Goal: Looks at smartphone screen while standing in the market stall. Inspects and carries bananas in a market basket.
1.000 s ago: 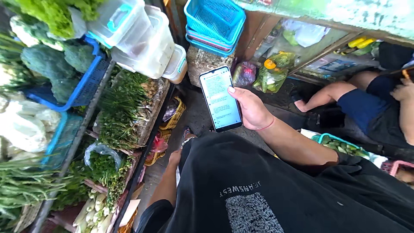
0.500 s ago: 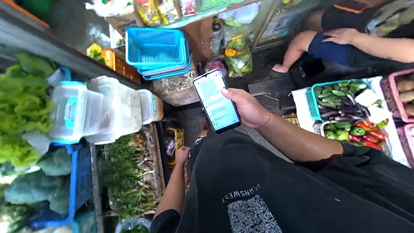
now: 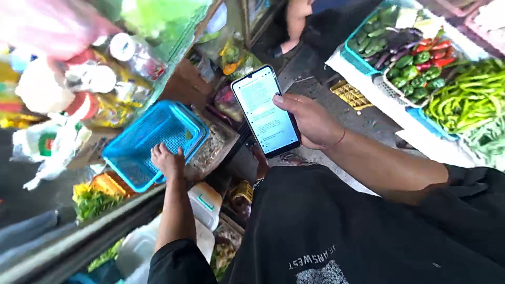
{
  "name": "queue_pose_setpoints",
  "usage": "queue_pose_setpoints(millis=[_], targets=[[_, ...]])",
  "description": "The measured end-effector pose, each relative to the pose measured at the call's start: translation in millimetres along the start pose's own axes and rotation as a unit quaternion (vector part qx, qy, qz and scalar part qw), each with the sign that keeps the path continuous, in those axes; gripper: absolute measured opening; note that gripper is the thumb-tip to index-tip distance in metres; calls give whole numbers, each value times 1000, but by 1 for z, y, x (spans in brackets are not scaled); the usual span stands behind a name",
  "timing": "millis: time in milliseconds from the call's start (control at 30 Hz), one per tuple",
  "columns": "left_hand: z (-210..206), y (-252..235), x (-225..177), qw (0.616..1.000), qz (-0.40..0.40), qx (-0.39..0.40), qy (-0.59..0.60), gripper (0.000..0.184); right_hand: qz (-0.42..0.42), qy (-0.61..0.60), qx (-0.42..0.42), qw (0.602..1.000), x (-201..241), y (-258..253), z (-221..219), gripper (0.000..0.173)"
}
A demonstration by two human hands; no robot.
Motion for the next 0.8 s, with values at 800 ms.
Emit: queue_pose_setpoints(millis=[800], targets=[[29,-32,-31,964,-83,187,-171,34,207,-129,-261,934,21,130,106,40]])
Point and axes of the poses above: each hand's wrist, its own y-axis away from the middle knuckle, its own z-axis out of the back of the hand, x = y × z, the point moved 10 cm from there along -y, towards the middle knuckle, and after that the axes turned 8 degrees about -z, right-handed, at the moved point
